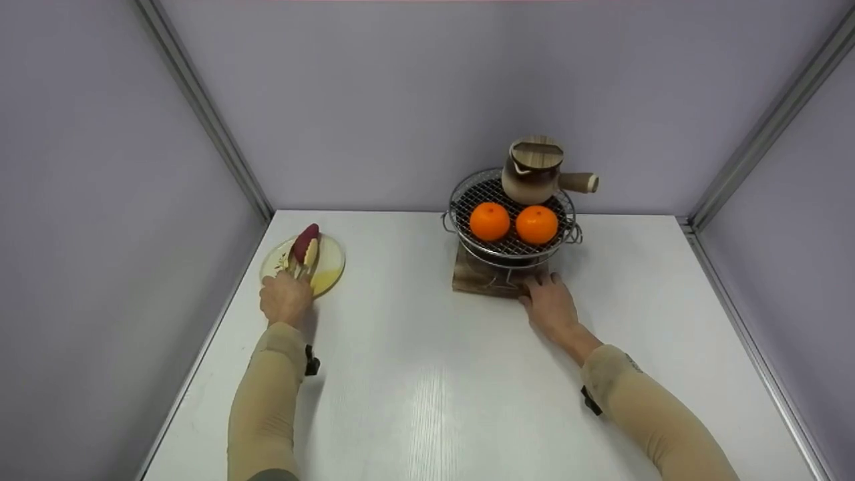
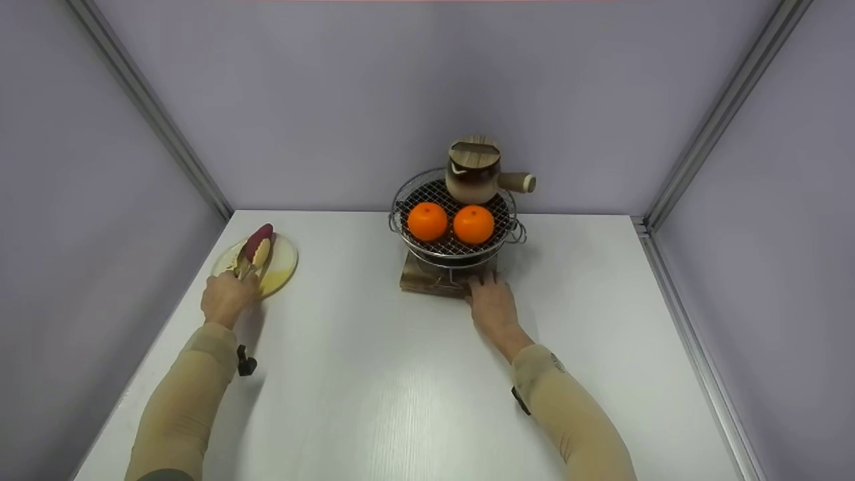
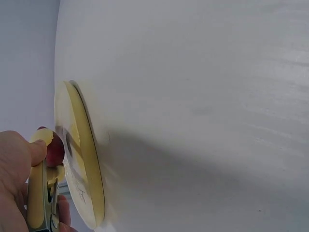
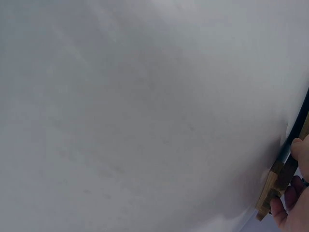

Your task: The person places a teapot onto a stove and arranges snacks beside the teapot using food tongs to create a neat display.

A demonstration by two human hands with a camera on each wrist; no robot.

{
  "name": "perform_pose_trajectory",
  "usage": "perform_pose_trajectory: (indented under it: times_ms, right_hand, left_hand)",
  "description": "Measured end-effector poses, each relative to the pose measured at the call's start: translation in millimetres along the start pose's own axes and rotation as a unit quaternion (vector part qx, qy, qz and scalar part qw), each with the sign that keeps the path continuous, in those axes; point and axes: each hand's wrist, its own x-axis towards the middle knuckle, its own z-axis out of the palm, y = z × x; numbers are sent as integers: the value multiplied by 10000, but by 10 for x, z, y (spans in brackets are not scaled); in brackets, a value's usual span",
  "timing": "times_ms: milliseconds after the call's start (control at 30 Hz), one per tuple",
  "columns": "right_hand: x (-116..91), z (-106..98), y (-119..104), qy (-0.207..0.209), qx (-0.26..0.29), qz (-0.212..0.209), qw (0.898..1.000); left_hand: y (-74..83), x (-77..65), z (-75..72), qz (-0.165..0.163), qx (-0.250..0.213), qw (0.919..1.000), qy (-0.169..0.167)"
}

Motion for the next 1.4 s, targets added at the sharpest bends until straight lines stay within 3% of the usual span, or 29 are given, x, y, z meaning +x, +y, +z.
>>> perform_pose_trajectory:
  times_ms: [600,900,1400]
  right_hand:
    - [5,5,0,-50,77,67,9999]
    - [-2,23,4,103,35,-25,9999]
    - [8,32,20,26,71,33,10000]
  left_hand:
    - [92,-52,-105,36,-163,9995,-250]
    - [176,-84,-141,403,10,9992,68]
    - [387,-233,-271,896,-118,9957,183]
